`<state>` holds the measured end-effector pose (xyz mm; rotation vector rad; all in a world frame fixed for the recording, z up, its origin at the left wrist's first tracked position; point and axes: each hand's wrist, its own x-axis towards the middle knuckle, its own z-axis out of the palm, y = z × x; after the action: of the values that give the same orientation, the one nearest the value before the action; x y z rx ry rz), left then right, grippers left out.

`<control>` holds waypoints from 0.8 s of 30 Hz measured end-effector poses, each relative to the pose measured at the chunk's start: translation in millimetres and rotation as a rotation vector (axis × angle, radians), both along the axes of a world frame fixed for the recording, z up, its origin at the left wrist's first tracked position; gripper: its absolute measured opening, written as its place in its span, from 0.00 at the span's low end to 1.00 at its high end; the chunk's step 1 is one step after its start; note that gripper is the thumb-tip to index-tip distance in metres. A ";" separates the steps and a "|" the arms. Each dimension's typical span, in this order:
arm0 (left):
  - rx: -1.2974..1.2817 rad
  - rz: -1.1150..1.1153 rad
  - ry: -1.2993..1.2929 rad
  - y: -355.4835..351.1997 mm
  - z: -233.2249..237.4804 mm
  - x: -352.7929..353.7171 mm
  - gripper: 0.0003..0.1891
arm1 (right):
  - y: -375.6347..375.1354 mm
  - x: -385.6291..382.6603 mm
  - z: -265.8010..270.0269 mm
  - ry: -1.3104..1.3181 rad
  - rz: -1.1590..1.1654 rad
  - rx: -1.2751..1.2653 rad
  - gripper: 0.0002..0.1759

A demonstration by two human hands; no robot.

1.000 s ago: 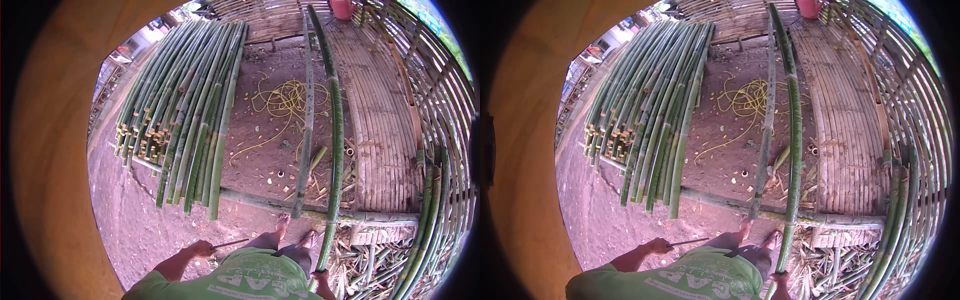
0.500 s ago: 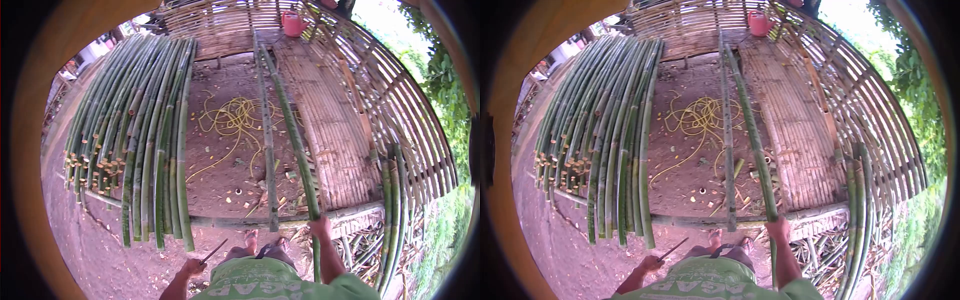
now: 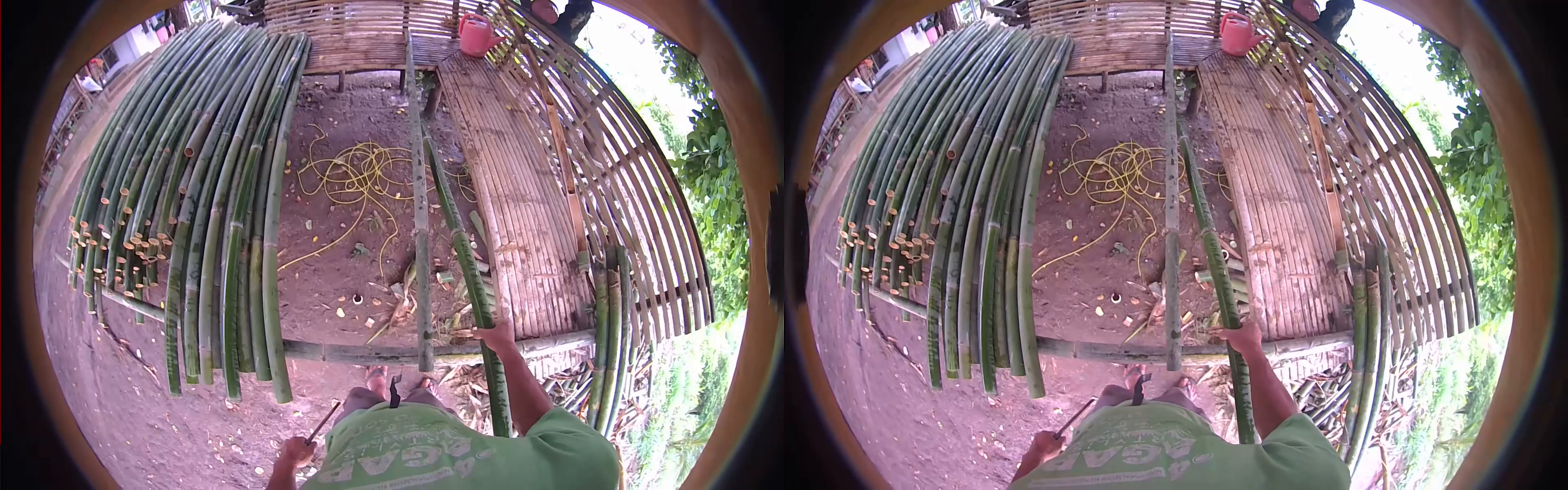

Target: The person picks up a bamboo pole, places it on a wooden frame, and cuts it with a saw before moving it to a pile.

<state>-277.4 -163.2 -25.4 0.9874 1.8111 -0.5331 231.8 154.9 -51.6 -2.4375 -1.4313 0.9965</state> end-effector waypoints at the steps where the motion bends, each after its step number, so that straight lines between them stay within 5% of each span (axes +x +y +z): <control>1: 0.007 -0.052 0.000 2.1 -12.5 -4.6 0.26 | -3.0 1.1 11.5 0.085 -0.028 0.018 0.20; 4: -0.025 -0.145 -0.030 39.0 4.0 0.2 0.26 | -10.5 1.4 47.8 0.170 -0.084 -0.025 0.18; 8: 0.063 -0.236 -0.035 55.9 -29.8 -3.8 0.27 | -26.6 8.6 67.5 0.289 -0.102 0.008 0.14; 13: 0.123 -0.246 -0.019 82.0 -25.4 1.0 0.28 | -47.1 23.6 87.5 0.121 0.095 0.082 0.51; 24: 0.120 -0.316 -0.032 84.1 -37.0 11.5 0.26 | -87.9 41.1 133.4 0.178 0.074 0.090 0.45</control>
<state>-265.9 -79.1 -62.5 1.3690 1.6827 -0.6013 272.9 67.0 81.8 -2.1873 -1.4803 1.1077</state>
